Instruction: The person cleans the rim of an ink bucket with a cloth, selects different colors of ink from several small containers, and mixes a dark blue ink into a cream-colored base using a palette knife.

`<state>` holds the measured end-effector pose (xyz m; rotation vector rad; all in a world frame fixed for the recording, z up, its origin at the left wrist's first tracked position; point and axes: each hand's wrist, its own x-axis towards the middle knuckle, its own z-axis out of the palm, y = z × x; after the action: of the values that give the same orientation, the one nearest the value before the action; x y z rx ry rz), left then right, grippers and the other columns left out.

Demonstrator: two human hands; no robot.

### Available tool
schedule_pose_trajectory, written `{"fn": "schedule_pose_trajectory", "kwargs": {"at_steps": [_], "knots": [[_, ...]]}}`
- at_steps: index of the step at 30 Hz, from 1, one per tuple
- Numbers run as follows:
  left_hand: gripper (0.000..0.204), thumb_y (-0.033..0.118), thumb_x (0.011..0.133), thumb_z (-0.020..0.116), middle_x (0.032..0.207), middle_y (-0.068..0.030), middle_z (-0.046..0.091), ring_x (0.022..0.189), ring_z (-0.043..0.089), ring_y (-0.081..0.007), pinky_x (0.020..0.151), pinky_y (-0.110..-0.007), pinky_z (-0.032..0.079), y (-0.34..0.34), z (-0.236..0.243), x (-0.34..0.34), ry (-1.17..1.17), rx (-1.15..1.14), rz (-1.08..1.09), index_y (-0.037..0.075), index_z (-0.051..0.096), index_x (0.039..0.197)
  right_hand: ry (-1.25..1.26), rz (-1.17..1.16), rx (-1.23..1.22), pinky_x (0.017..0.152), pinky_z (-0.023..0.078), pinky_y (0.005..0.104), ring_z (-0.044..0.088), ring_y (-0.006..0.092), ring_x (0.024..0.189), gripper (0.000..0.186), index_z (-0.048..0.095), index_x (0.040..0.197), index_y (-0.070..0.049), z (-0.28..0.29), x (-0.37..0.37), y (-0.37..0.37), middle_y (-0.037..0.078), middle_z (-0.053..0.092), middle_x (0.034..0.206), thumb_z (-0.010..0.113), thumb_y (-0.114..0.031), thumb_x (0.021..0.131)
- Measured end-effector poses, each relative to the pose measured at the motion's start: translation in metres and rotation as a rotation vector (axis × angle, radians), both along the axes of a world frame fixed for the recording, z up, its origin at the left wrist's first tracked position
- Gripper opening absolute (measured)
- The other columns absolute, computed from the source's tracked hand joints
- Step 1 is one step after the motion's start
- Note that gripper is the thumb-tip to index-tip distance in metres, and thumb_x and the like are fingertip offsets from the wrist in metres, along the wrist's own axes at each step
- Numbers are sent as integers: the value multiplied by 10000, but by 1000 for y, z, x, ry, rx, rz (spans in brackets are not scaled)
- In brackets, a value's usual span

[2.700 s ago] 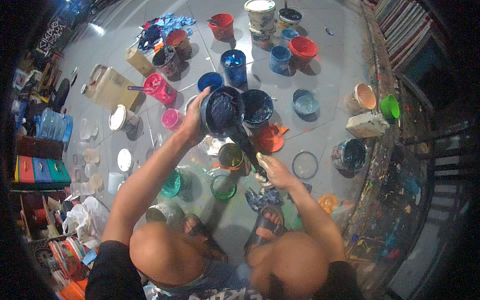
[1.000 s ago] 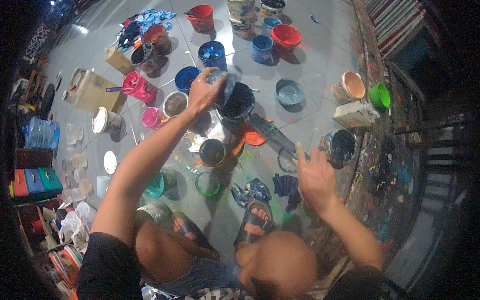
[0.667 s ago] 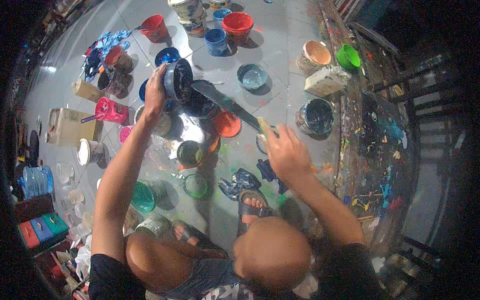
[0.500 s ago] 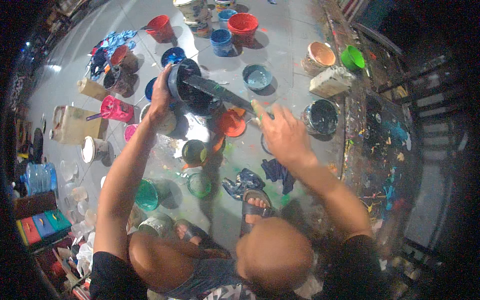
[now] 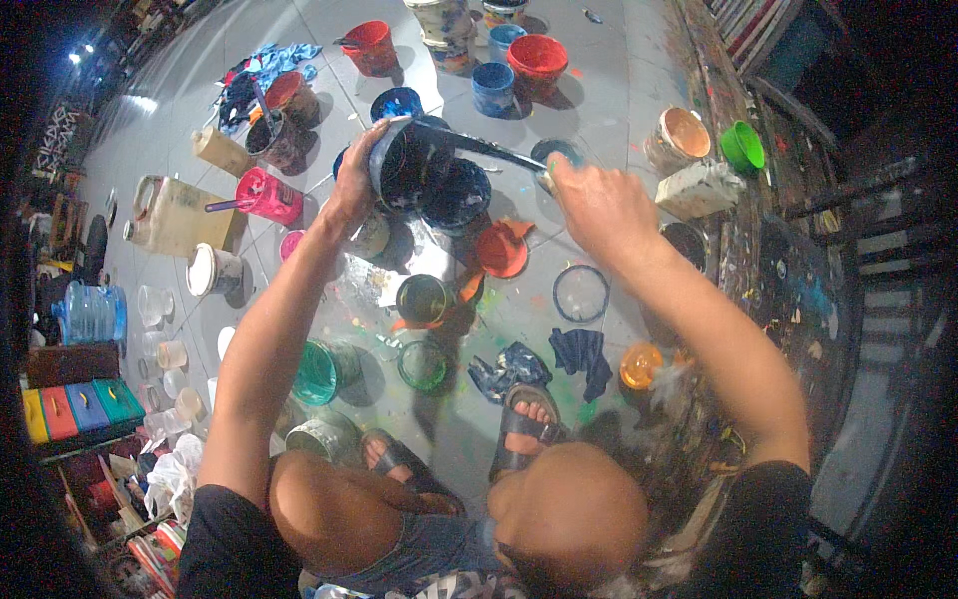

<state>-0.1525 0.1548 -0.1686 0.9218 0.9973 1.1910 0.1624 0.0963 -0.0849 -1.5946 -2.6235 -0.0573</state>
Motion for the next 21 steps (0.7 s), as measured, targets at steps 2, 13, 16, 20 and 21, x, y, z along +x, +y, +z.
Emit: {"fn": "schedule_pose_trajectory", "kwargs": {"at_steps": [2, 13, 16, 20, 21], "knots": [[441, 331, 1000, 460, 1156, -121, 666, 1036, 631, -172, 952, -295, 469, 2, -4, -4, 73, 99, -4, -5, 626, 1231, 78, -13, -72, 593, 514, 535, 640, 458, 663, 169, 564, 1019, -27, -4, -1, -2, 238, 626, 681, 532, -186, 971], [525, 361, 980, 475, 1262, -144, 610, 1139, 611, -213, 1037, -357, 451, 20, -36, -7, 201, 210, 116, -9, 520, 1350, 505, 28, -627, 739, 457, 524, 581, 512, 844, 353, 556, 994, 55, -50, 0, -14, 279, 622, 844, 429, -271, 1038], [462, 321, 984, 456, 1267, -155, 616, 1184, 576, -238, 1072, -346, 394, 17, -40, -3, 109, 188, 173, -35, 611, 1236, 600, -21, -814, 738, 463, 472, 596, 431, 789, 385, 553, 999, 46, -62, -9, -29, 248, 607, 806, 392, -301, 1049], [410, 355, 981, 501, 1153, -118, 669, 1045, 655, -208, 982, -370, 499, 0, -6, 12, -285, -19, 187, 56, 572, 1252, 864, -258, -1197, 486, 380, 317, 464, 155, 545, 374, 518, 927, -67, -60, -30, -51, 39, 485, 648, 390, -390, 1064], [406, 357, 981, 503, 1137, -115, 675, 1033, 660, -211, 974, -372, 504, 0, 1, 16, -309, -25, 187, 65, 569, 1255, 965, -379, -1348, 421, 333, 271, 405, 79, 498, 369, 506, 897, -100, -53, -37, -56, -26, 442, 617, 390, -405, 1069]]}}
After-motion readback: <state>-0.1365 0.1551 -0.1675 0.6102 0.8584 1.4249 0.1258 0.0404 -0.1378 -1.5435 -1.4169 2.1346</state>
